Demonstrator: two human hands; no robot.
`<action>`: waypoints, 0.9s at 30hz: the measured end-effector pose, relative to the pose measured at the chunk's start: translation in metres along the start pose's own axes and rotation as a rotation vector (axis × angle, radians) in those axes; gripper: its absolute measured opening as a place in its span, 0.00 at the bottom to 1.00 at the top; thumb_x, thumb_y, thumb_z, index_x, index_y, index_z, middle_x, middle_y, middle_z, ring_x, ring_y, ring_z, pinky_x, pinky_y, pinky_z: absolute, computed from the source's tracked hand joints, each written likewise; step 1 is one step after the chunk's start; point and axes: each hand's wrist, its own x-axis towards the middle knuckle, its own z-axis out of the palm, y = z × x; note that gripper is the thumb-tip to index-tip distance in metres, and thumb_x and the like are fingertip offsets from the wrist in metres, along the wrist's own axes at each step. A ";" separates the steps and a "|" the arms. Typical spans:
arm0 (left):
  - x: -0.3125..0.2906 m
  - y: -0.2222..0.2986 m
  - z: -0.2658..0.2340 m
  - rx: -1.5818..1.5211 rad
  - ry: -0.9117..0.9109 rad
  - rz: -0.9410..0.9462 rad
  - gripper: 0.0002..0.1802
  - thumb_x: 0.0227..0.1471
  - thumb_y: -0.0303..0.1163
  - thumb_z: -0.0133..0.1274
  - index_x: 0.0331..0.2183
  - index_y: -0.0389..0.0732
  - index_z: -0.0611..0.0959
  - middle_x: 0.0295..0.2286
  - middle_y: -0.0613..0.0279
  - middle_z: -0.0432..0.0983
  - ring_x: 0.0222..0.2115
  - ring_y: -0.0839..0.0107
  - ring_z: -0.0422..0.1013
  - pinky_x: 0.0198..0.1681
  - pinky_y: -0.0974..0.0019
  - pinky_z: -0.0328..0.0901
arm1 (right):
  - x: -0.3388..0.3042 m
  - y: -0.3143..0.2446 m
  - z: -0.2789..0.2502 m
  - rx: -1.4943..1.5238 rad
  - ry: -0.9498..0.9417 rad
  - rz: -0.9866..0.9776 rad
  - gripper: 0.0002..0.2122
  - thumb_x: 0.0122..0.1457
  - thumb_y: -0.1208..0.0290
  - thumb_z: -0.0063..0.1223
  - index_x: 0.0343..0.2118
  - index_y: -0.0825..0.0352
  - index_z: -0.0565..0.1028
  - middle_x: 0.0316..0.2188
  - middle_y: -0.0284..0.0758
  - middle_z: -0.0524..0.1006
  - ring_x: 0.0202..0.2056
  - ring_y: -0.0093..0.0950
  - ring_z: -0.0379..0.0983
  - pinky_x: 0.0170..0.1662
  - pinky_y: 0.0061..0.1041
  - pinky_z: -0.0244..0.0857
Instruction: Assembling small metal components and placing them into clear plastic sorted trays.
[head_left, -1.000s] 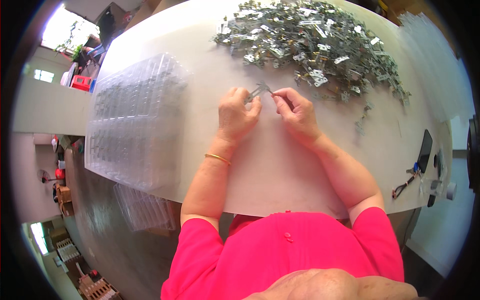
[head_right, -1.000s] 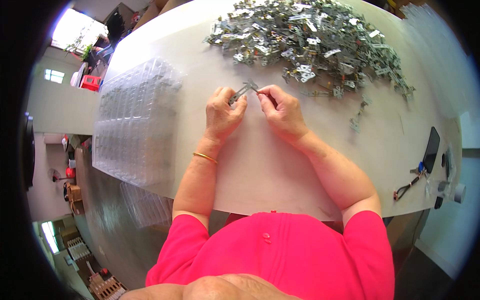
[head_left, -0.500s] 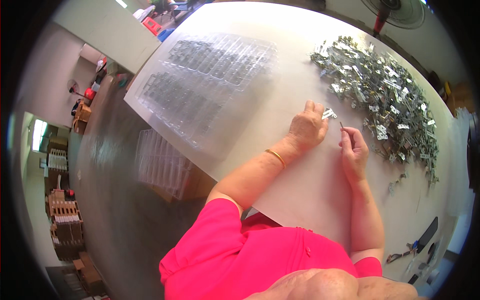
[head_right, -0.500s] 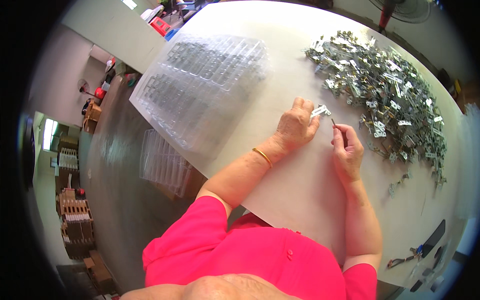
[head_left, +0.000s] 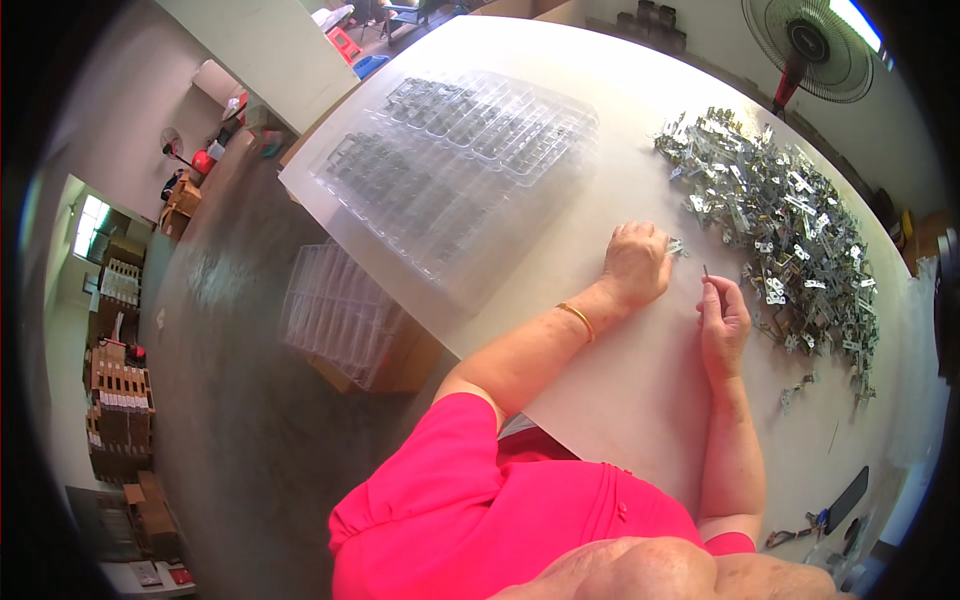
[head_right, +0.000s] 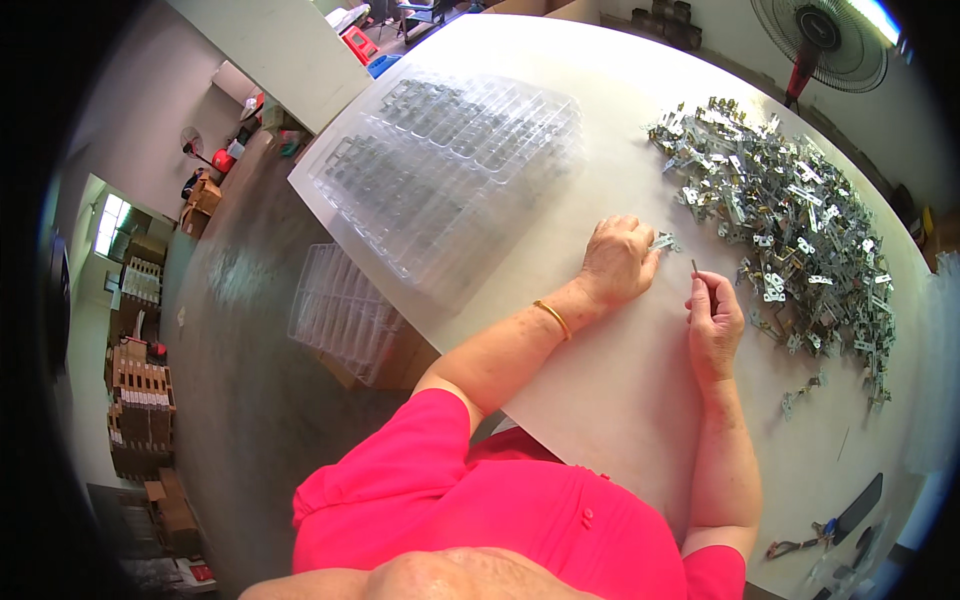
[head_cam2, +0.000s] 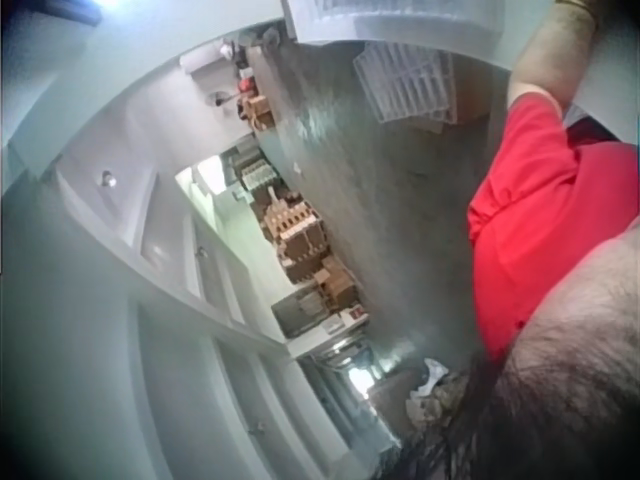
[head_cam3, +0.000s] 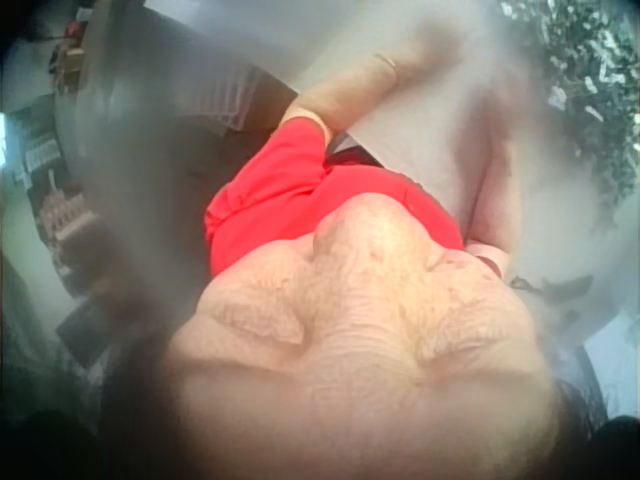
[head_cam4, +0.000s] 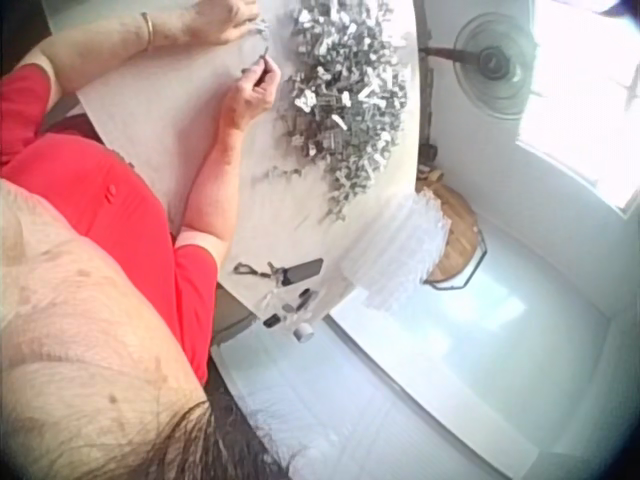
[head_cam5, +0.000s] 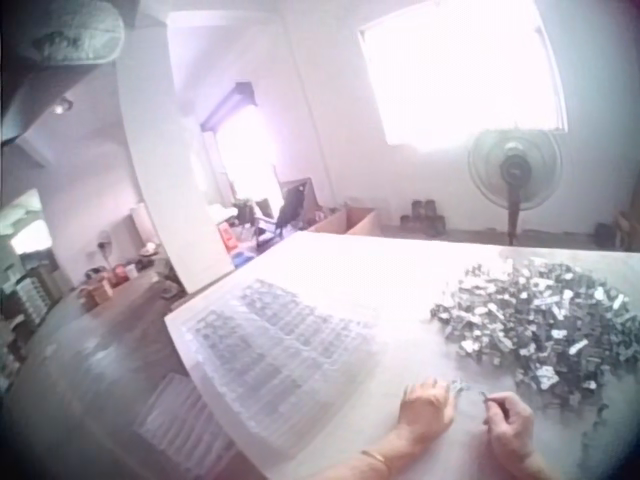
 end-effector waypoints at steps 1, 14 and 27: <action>0.000 -0.002 0.001 -0.001 0.017 -0.008 0.09 0.47 0.33 0.58 0.29 0.38 0.80 0.30 0.52 0.74 0.35 0.54 0.70 0.43 0.53 0.63 | -0.001 0.000 0.000 0.025 0.000 0.021 0.05 0.65 0.73 0.50 0.40 0.66 0.76 0.24 0.23 0.72 0.23 0.11 0.64 0.25 0.12 0.59; 0.006 -0.008 -0.181 -0.033 0.361 -0.046 0.06 0.43 0.26 0.63 0.28 0.38 0.83 0.25 0.53 0.77 0.29 0.56 0.74 0.34 0.58 0.68 | 0.000 0.003 -0.006 0.164 0.031 0.051 0.06 0.65 0.70 0.50 0.39 0.65 0.76 0.21 0.24 0.71 0.19 0.10 0.62 0.20 0.11 0.57; -0.012 -0.160 -0.301 0.205 0.168 -0.579 0.12 0.47 0.36 0.63 0.27 0.36 0.85 0.20 0.59 0.80 0.22 0.71 0.75 0.29 0.68 0.68 | 0.002 0.006 -0.003 0.121 0.020 0.036 0.06 0.65 0.70 0.51 0.40 0.64 0.77 0.22 0.23 0.71 0.19 0.10 0.62 0.20 0.11 0.56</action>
